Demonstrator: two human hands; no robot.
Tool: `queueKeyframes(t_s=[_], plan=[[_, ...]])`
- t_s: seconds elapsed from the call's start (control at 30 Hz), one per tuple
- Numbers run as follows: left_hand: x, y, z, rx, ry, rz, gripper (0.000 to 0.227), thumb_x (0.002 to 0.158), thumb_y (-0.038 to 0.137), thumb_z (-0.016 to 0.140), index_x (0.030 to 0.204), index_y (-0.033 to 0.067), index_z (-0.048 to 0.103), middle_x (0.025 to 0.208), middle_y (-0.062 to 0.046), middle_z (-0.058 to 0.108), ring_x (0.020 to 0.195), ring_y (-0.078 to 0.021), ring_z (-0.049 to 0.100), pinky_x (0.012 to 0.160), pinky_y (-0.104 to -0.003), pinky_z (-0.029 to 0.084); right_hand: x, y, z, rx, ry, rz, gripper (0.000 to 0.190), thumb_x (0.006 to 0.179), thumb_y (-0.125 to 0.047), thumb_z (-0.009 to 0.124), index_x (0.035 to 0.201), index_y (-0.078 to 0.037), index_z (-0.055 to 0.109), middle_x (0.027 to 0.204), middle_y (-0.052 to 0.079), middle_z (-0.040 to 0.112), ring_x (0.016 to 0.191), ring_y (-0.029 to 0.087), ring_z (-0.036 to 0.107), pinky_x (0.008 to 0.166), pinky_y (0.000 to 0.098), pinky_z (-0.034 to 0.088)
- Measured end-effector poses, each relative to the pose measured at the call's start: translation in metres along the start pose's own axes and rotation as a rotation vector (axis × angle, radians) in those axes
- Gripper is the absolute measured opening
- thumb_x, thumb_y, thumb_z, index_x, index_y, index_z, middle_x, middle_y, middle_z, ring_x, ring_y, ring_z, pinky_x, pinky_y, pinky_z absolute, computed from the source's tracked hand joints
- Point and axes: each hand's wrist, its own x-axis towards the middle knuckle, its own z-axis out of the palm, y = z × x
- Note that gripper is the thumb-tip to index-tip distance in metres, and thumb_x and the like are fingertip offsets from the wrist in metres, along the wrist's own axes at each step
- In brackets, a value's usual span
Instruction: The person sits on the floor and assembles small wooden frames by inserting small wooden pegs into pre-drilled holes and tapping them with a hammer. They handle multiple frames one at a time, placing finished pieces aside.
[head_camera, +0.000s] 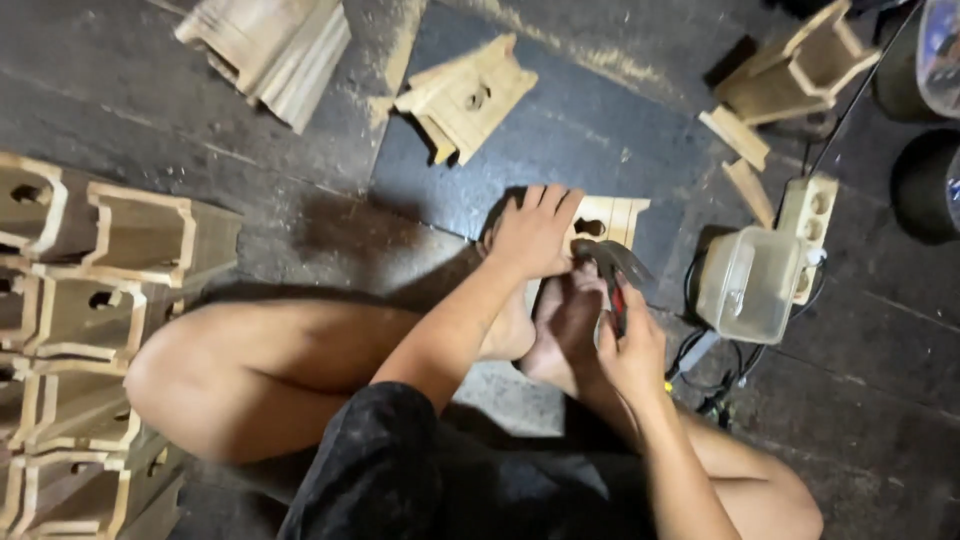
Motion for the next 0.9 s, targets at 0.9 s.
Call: queueKeyframes(t_s=[0.9], plan=[[0.007,0.005,-0.022,0.012,-0.067,-0.042,0.082,0.080,0.032,0.067,0.157,0.0137,0.044,0.136,-0.010,0.049,0.129,-0.0344,0.046,0.096,-0.061,0.052,-0.014,0.042,0.012,-0.122,-0.119,0.037,0.061,0.084,-0.014,0.074,0.144,-0.007,0.063,0.127,0.023,0.071,0.118,0.042,0.069,0.103,0.0514,0.055]])
